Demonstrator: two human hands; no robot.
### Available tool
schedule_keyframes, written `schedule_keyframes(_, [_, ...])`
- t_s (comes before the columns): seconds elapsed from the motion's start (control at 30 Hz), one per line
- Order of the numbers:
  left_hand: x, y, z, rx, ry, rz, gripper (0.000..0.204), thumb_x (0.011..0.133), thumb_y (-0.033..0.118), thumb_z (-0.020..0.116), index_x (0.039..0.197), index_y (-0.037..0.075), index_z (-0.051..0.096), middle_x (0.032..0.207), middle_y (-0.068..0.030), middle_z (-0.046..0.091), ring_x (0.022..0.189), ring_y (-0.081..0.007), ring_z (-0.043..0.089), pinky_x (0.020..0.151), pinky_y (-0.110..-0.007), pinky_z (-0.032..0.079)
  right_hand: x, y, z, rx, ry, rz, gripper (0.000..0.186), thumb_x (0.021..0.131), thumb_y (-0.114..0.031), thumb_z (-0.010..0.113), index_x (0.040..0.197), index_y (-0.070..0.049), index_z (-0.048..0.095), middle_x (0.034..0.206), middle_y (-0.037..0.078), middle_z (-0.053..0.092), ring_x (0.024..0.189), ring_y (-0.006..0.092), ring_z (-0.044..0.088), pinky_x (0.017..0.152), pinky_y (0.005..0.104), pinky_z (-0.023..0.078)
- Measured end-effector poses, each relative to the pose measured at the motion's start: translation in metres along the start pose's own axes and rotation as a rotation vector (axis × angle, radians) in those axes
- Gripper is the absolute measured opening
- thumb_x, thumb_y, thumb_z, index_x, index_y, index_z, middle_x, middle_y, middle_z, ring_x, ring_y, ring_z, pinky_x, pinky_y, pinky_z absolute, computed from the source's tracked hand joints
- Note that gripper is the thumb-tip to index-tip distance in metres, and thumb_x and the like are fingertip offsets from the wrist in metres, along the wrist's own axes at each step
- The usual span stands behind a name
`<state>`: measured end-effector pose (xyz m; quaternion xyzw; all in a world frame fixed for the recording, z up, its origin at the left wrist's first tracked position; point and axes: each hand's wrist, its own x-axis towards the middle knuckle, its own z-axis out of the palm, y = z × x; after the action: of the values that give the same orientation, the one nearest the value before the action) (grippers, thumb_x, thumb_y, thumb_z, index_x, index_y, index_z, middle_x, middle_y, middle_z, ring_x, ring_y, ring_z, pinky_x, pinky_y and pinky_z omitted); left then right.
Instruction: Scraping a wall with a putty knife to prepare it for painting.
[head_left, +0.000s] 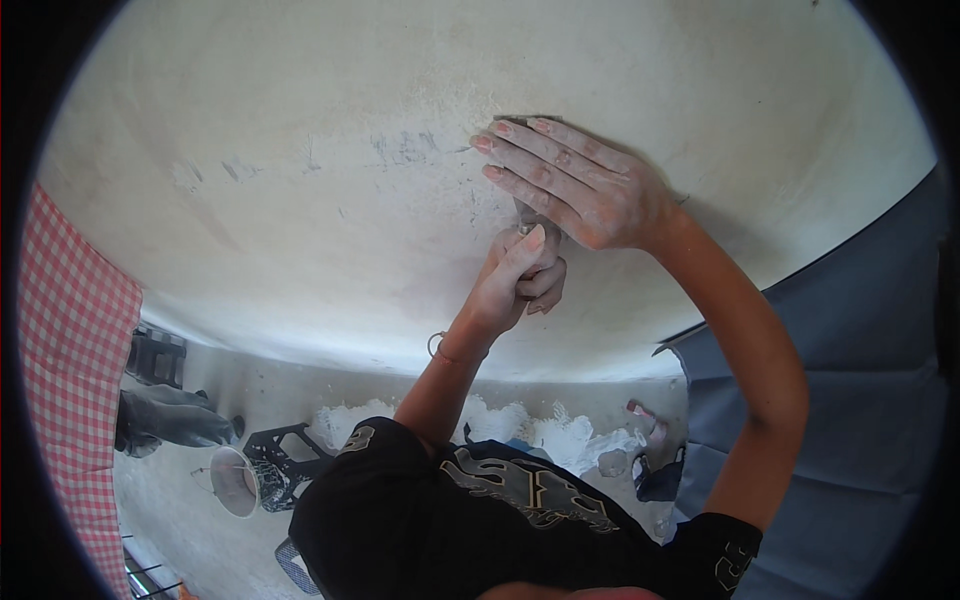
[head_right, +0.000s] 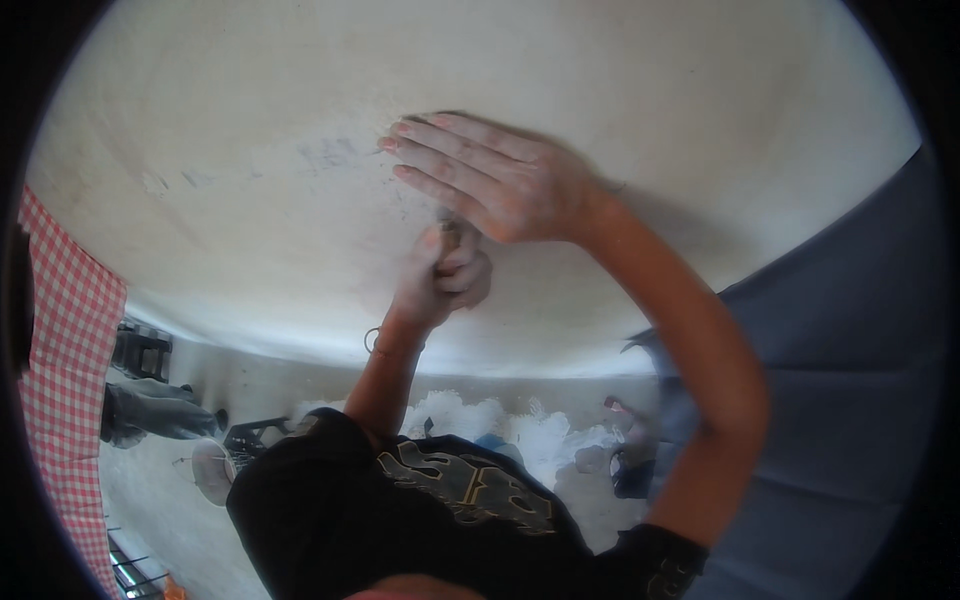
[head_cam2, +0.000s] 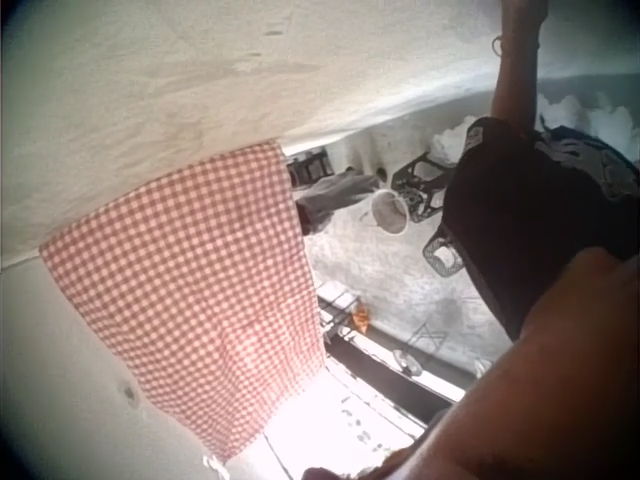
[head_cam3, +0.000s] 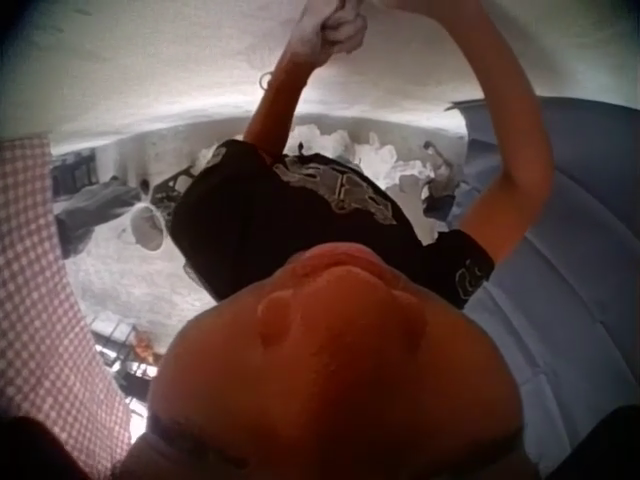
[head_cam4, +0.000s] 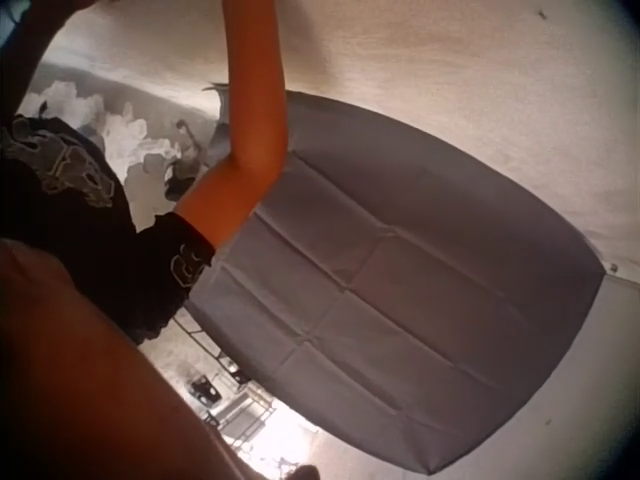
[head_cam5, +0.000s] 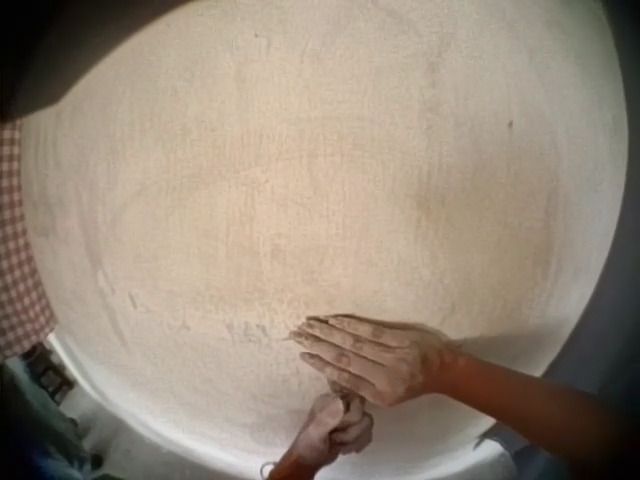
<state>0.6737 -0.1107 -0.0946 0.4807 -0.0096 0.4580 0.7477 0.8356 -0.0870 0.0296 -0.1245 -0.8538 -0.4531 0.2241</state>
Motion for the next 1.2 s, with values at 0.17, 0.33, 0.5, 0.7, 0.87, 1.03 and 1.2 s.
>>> schedule_keyframes(0.17, [0.001, 0.002, -0.007, -0.053, -0.022, 0.002, 0.054, 0.099, 0.054, 0.069, 0.076, 0.015, 0.039, 0.055, 0.0065, 0.031, 0.045, -0.0059, 0.031, 0.042, -0.024, 0.026, -0.004, -0.002, 0.004, -0.005, -0.008, 0.01, 0.042, 0.098, -0.016, 0.056, 0.138, -0.008, 0.067, 0.146, 0.007, 0.067, 0.136, 0.0226, 0.063, 0.121, 0.0376, 0.045])
schedule_keyframes(0.33, [0.0, 0.03, 0.006, 0.473, 0.08, -0.055, 0.046, 0.087, 0.028, 0.089, 0.081, 0.011, 0.046, 0.062, 0.003, 0.049, 0.049, -0.0087, 0.051, 0.044, -0.024, 0.04, -0.003, 0.003, 0.008, -0.115, 0.025, -0.028, 0.041, 0.097, -0.019, 0.058, 0.134, -0.008, 0.071, 0.146, 0.006, 0.067, 0.136, 0.0212, 0.063, 0.12, 0.0371, 0.045])
schedule_keyframes(0.5, [-0.036, 0.059, 0.02, 1.174, 0.187, 0.026, 0.075, 0.076, 0.027, 0.097, 0.135, 0.0, 0.059, 0.122, -0.0198, 0.07, 0.092, -0.0221, 0.078, 0.061, -0.026, 0.057, -0.004, 0.001, 0.005, -0.115, 0.026, -0.02, 0.038, 0.097, -0.019, 0.061, 0.131, -0.008, 0.073, 0.145, 0.006, 0.067, 0.137, 0.0209, 0.062, 0.12, 0.0367, 0.045])
schedule_keyframes(0.7, [-0.058, 0.036, 0.016, 1.571, 0.129, 0.452, 0.155, 0.056, 0.081, 0.087, 0.171, 0.009, 0.012, 0.167, -0.0446, -0.011, 0.155, -0.062, -0.015, 0.119, -0.077, -0.003, 0.001, -0.001, 0.007, -0.078, 0.058, 0.007, 0.035, 0.097, -0.019, 0.065, 0.13, -0.011, 0.074, 0.147, 0.006, 0.066, 0.139, 0.0198, 0.06, 0.122, 0.0364, 0.044])
schedule_keyframes(0.87, [-0.037, 0.026, 0.004, 1.951, 0.249, 0.391, 0.157, 0.051, 0.1, 0.072, 0.171, 0.014, 0.015, 0.163, -0.05, -0.006, 0.15, -0.0702, -0.015, 0.103, -0.088, -0.012, -0.005, 0.001, 0.006, -0.04, 0.067, 0.026, 0.034, 0.097, -0.019, 0.065, 0.129, -0.011, 0.074, 0.146, 0.007, 0.067, 0.139, 0.0203, 0.06, 0.122, 0.0368, 0.045])
schedule_keyframes(1.03, [-0.035, 0.025, -0.03, 2.085, 0.348, 0.439, 0.157, 0.049, 0.103, 0.067, 0.17, 0.014, 0.021, 0.163, -0.0506, -0.003, 0.15, -0.0698, -0.014, 0.106, -0.087, -0.011, -0.01, 0.001, 0.008, -0.072, 0.069, 0.011, 0.037, 0.097, -0.02, 0.061, 0.131, -0.01, 0.074, 0.146, 0.007, 0.066, 0.138, 0.0219, 0.061, 0.122, 0.0387, 0.044])
schedule_keyframes(1.2, [-0.044, 0.021, -0.045, 2.2, 0.266, 0.154, 0.154, 0.053, 0.103, 0.065, 0.169, 0.009, 0.023, 0.162, -0.0521, -0.003, 0.149, -0.0712, -0.015, 0.106, -0.087, -0.01, -0.009, 0.0, 0.002, -0.054, 0.051, 0.017, 0.033, 0.099, -0.021, 0.066, 0.131, -0.012, 0.073, 0.146, 0.007, 0.066, 0.139, 0.0205, 0.059, 0.123, 0.0371, 0.045])
